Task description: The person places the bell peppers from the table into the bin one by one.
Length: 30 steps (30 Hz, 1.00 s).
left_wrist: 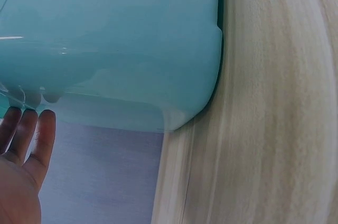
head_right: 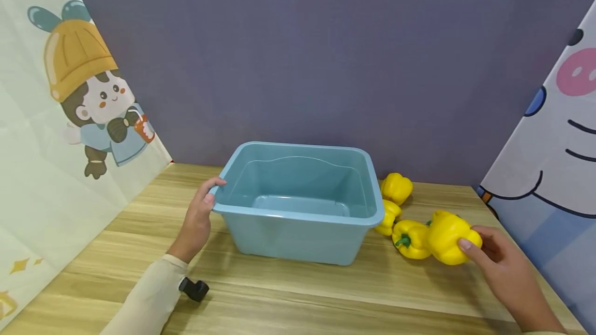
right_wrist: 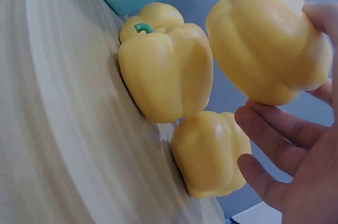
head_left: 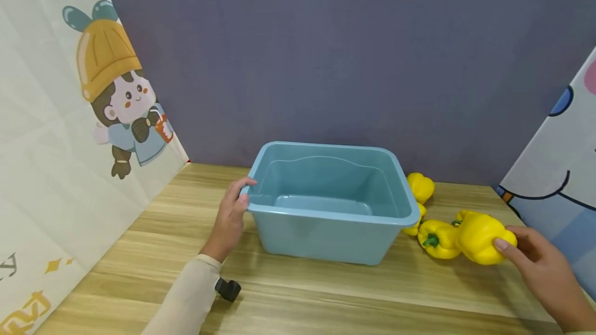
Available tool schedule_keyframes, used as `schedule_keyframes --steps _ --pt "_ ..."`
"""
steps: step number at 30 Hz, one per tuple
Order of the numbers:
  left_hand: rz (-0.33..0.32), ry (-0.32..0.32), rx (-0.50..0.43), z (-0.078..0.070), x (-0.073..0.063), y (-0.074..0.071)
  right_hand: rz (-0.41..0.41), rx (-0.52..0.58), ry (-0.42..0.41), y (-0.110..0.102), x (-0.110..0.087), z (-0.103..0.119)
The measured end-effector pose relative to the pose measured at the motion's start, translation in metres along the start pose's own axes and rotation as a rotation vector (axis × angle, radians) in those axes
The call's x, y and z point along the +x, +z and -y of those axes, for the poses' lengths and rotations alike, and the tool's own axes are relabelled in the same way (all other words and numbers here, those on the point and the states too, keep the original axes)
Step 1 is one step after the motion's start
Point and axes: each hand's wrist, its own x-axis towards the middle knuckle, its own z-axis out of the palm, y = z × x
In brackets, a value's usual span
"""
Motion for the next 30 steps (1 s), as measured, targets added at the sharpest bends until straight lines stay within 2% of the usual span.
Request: schedule_keyframes --steps 5,14,30 --pt "-0.004 -0.001 0.000 0.001 -0.001 0.002 -0.001 0.022 -0.054 0.000 0.004 0.002" --pt "-0.004 -0.023 0.004 -0.001 0.000 0.002 0.023 0.065 -0.075 0.002 0.011 0.010" --pt "-0.008 0.003 -0.002 0.000 0.000 0.002 0.026 0.063 -0.123 0.006 0.026 0.022"
